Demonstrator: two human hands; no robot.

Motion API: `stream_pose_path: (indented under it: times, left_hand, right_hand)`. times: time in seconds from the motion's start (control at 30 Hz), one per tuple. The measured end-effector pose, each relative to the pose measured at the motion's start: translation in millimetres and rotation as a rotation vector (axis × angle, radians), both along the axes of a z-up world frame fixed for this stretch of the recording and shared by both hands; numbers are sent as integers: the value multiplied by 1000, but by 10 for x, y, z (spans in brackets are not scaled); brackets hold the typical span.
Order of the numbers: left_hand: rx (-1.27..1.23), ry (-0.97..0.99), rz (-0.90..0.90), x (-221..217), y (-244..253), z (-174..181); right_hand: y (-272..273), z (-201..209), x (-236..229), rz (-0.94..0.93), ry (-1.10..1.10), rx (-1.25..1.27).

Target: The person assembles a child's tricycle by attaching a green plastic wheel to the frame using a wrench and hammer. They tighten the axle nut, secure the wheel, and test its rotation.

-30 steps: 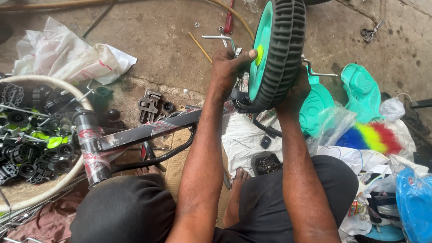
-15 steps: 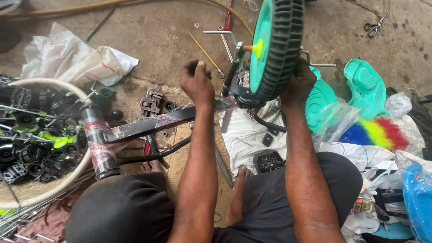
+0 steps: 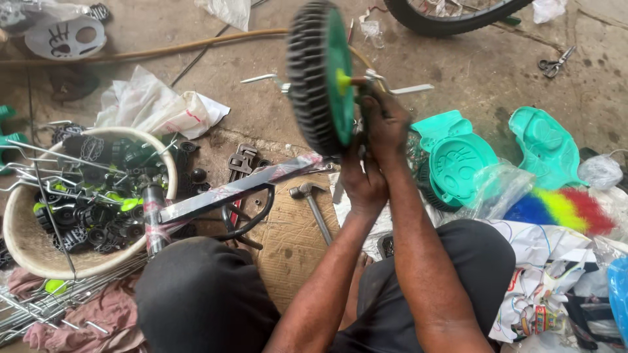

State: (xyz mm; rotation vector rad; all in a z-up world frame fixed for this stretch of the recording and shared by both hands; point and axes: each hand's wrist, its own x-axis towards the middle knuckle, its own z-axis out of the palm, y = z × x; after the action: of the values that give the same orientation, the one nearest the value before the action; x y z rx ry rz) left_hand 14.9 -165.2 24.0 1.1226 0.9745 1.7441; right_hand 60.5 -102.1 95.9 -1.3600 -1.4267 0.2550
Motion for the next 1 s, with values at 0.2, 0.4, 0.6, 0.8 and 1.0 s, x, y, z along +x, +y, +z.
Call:
stream_pose_path:
  times: [0.2, 0.4, 0.6, 0.8, 1.0]
  left_hand:
    - [-68, -126, -208, -86, 158, 176]
    - [-38, -160, -239, -115, 268, 232]
    - [-97, 224, -23, -61, 256, 389]
    - [-9, -85, -91, -43, 376, 420]
    - [14, -194, -101, 34, 741, 490]
  right_hand:
    - [49, 18, 78, 71, 119, -141]
    - [26, -115, 211, 175, 316, -218]
    - [76, -207, 478, 215, 271, -326]
    - [114, -344, 677, 82, 212, -385]
    - [36, -482, 850, -19, 229, -408]
